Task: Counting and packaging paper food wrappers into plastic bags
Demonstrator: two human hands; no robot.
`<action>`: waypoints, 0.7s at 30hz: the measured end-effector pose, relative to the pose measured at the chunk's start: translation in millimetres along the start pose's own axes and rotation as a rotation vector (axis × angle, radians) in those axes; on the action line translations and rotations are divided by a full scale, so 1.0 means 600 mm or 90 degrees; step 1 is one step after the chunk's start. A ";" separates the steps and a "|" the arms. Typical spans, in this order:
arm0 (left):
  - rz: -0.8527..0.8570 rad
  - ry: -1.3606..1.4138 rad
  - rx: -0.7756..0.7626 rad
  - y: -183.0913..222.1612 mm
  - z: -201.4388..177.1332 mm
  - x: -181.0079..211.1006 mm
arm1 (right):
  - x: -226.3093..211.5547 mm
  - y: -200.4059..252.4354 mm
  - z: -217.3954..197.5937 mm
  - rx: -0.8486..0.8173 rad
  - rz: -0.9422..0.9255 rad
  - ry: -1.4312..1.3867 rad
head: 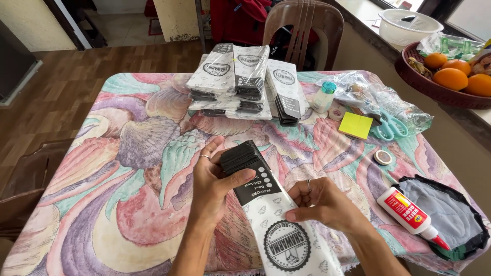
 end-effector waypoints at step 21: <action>0.113 -0.800 -0.287 0.035 -0.081 -0.034 | -0.076 -0.079 -0.019 -0.222 -0.096 0.967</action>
Point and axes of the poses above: each hand's wrist, its own y-axis away from the middle knuckle, its own z-axis out of the palm, x = y × z, the point moved 3 cm from there along -y, towards the middle knuckle, and after that the axes turned 1 degree about -z, right-handed, at the moved point
